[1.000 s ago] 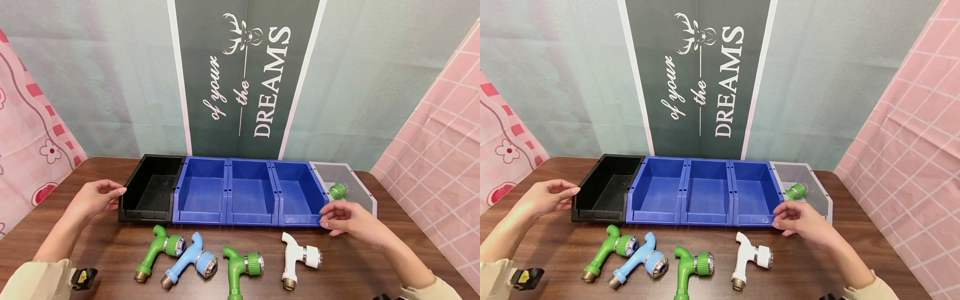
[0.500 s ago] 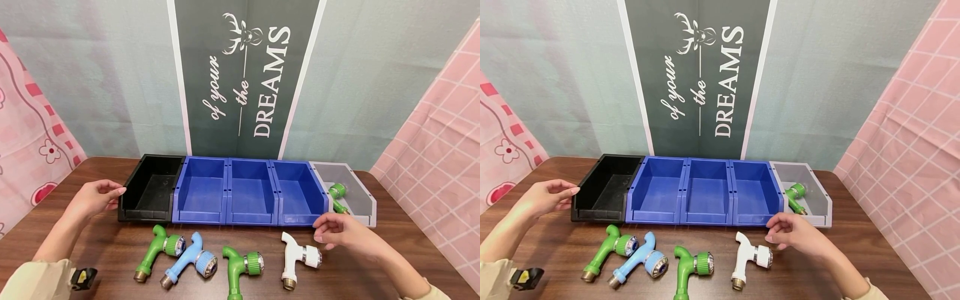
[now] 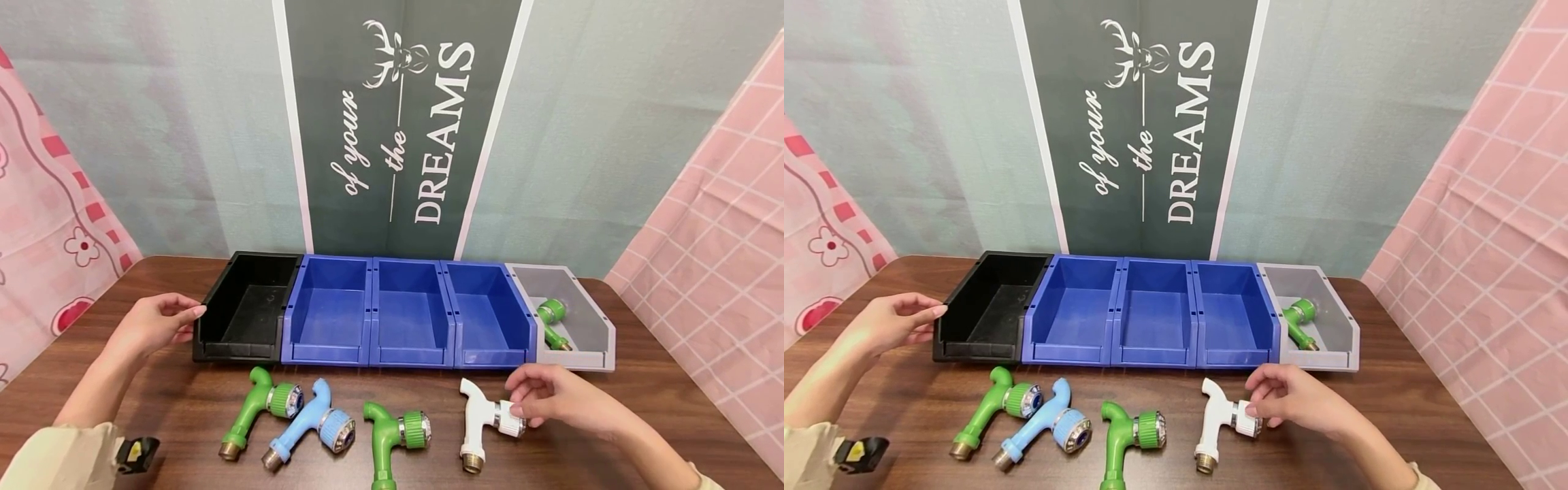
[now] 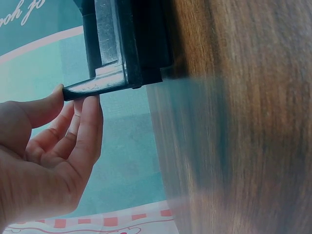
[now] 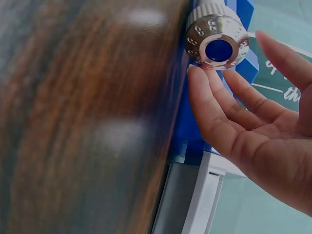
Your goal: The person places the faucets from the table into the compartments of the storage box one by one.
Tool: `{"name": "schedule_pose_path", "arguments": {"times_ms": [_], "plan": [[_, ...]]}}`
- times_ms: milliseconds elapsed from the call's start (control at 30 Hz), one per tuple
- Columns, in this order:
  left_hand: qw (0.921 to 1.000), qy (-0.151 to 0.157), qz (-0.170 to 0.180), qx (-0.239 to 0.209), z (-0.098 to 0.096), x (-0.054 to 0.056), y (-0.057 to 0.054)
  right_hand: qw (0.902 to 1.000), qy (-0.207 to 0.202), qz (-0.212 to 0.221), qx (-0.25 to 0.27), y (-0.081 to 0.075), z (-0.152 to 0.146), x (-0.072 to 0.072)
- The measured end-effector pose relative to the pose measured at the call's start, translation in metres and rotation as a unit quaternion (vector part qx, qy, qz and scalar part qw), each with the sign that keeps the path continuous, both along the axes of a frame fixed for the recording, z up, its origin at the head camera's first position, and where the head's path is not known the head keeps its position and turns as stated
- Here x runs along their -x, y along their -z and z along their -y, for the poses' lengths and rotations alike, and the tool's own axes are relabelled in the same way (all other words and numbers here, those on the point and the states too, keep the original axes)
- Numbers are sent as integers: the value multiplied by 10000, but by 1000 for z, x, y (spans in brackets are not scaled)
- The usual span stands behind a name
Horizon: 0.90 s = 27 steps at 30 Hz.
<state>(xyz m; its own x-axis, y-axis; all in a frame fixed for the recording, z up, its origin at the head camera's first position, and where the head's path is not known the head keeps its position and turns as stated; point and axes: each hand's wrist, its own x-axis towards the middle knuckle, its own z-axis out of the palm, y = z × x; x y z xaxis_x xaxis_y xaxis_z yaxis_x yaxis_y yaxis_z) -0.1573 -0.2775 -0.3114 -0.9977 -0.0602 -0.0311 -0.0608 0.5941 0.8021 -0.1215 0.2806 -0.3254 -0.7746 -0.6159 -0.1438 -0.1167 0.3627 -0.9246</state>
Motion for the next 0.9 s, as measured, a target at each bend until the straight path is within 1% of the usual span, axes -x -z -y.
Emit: {"name": "schedule_pose_path", "arguments": {"times_ms": [167,400,533,900], "plan": [[10000,18,-6,-50,1,0,0,9998,34,21,-201,2,1,-2],[10000,17,6,-56,1,0,-1,9994,-237,-230,-74,8,1,-2],[10000,23,-1,-78,1,0,-1,9989,-318,-326,-54,10,1,-3],[9999,27,53,-114,0,-1,-1,9982,-228,-530,-148,11,3,-5]]}}
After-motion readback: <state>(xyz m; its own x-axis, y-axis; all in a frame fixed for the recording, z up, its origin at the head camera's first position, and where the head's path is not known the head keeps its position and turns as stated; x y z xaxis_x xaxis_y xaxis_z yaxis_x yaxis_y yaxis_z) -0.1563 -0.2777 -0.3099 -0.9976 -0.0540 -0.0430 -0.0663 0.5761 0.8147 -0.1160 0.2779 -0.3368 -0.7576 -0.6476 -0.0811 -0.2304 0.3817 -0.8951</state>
